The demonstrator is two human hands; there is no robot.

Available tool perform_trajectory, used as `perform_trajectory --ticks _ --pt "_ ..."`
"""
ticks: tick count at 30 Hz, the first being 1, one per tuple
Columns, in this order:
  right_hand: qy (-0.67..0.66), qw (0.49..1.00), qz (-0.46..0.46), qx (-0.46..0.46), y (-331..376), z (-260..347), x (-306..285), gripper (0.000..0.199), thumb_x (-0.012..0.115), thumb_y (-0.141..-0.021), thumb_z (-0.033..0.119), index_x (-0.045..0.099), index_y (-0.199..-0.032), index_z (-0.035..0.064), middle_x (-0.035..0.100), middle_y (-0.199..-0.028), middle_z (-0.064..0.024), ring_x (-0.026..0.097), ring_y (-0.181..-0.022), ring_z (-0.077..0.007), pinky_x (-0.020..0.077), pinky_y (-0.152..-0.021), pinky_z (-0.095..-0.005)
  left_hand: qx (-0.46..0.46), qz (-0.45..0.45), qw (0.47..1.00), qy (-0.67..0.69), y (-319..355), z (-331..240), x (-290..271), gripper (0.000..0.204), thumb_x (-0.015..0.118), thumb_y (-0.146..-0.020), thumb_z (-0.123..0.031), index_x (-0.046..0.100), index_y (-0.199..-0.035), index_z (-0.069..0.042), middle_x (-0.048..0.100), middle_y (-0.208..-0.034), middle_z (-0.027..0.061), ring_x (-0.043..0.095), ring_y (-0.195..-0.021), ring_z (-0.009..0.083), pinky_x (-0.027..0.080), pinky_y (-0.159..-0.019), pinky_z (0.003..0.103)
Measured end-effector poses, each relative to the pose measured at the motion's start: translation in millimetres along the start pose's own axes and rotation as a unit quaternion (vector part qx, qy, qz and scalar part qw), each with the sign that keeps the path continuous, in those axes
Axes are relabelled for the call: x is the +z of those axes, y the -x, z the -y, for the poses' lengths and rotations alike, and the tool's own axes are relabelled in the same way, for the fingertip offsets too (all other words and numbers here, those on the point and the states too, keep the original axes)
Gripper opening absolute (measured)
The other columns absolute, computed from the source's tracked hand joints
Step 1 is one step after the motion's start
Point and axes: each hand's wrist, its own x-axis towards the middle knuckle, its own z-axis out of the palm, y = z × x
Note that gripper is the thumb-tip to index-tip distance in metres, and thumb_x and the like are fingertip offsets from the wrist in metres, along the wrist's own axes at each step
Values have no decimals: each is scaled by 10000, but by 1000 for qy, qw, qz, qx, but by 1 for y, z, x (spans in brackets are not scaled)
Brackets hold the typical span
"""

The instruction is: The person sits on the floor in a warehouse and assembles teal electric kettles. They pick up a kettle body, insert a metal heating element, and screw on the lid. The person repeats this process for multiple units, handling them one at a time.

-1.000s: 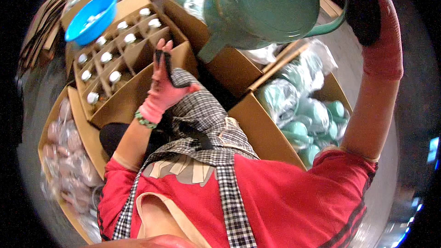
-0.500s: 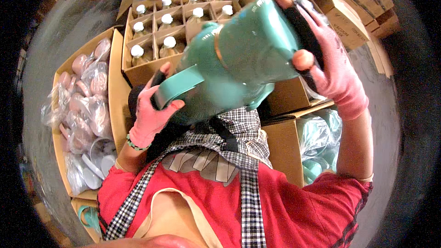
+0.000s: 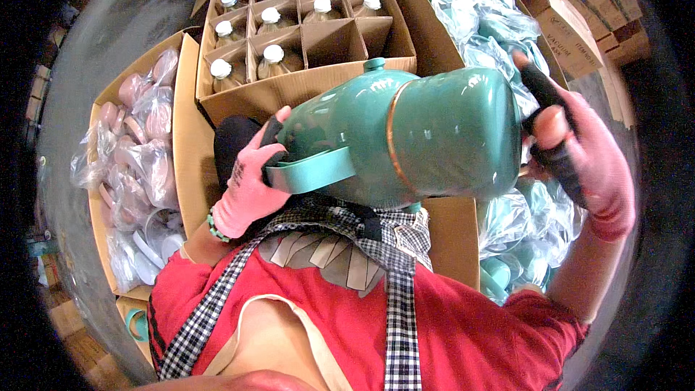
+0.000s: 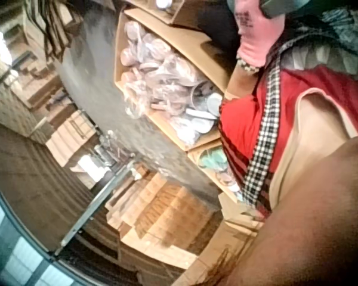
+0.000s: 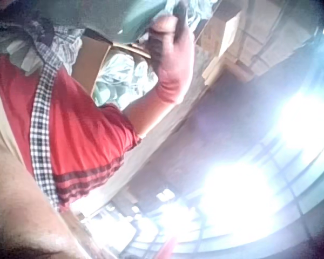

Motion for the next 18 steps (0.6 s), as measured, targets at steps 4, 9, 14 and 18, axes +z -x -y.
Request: perform_trajectory --ticks 4,9,14,18 --pt "272 874 -331 -230 10 1 13 471 629 -727 195 467 -1119 -10 558 -892 -114 568 -720 -147 461 -573 -242 -49 47 997 -21 -12 -11 3 258 698 -558 -85 515 -709 18 388 -1171 299 444 -1028 420 408 -826 386" --pt "442 770 15 -460 -39 45 117 518 687 -571 283 517 -993 37 469 -1006 -127 449 -958 -291 390 -796 -394 8 79 993 -83 -15 -11 20 474 728 -583 -212 521 -951 4 348 -1217 252 345 -1136 395 301 -945 404" --pt "407 827 208 -327 -77 26 132 377 666 -604 226 535 -887 13 557 -777 -165 545 -778 -313 422 -712 -368 93 -58 992 -56 -10 -13 11 454 731 -573 -215 511 -889 25 356 -1192 267 406 -1044 426 359 -876 429" --pt "271 913 79 -294 -93 40 92 396 714 -610 190 550 -934 34 567 -809 -98 556 -772 -214 427 -754 -301 207 18 978 -5 37 2 -14 214 655 -652 -179 541 -760 -33 561 -902 150 554 -794 267 440 -713 368"
